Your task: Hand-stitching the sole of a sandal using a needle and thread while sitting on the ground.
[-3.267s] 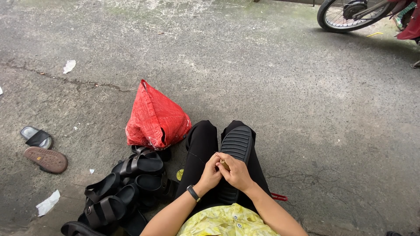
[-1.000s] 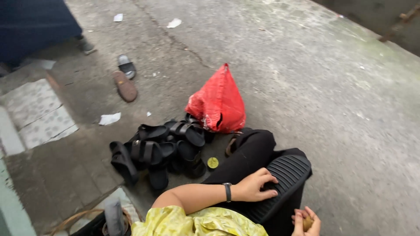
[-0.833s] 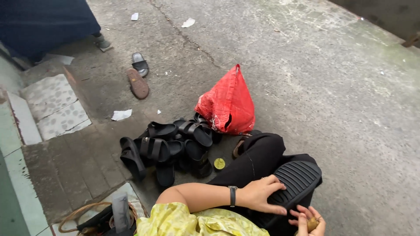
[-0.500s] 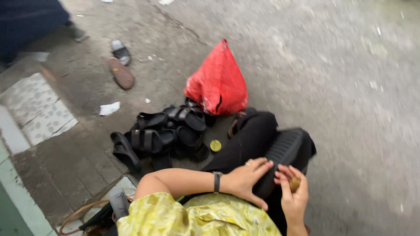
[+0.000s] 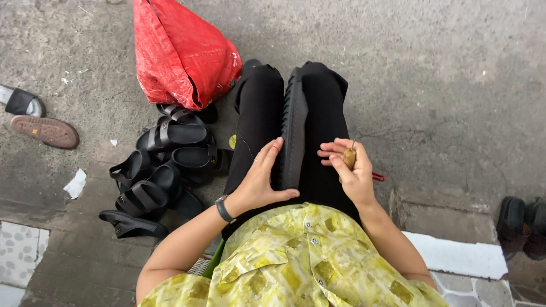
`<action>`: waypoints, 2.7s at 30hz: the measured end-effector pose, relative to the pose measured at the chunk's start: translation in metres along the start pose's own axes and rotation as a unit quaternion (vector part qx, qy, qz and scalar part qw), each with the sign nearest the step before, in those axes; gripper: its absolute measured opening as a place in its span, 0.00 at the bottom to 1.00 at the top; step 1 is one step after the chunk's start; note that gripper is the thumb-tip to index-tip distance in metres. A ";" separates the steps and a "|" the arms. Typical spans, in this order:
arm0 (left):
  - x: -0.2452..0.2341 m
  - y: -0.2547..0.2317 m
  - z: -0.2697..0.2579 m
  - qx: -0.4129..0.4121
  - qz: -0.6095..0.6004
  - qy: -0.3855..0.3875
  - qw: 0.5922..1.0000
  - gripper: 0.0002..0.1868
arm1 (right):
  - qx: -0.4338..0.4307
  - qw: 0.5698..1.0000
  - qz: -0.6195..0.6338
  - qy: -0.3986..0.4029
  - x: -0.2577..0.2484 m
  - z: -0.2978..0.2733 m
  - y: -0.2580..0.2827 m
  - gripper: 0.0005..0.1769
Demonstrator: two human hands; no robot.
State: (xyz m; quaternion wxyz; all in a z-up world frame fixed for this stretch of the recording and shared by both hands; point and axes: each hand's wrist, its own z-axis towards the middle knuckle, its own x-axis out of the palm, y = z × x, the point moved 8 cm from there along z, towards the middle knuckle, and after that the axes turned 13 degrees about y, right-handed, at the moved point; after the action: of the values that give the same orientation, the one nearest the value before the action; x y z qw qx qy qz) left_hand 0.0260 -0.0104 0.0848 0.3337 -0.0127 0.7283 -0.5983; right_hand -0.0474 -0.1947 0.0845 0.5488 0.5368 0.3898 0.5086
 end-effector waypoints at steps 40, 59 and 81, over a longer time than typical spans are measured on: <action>0.031 0.010 -0.013 -0.003 -0.221 0.005 0.975 0.48 | 0.115 0.993 -0.003 0.013 0.021 -0.005 -0.016 0.19; 0.024 -0.031 -0.013 0.029 -0.262 -0.044 0.964 0.57 | -0.037 0.999 -0.018 0.012 0.028 -0.021 0.013 0.17; 0.027 -0.066 -0.007 0.175 -0.076 -0.060 0.980 0.42 | -0.222 0.974 -0.055 -0.001 0.016 -0.043 0.013 0.09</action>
State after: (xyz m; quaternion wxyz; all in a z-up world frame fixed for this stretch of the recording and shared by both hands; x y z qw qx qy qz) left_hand -0.0230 -0.0344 0.1304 0.3270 -0.0454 0.5881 -0.7383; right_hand -0.0882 -0.1724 0.0938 0.6818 0.3797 0.2958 0.5509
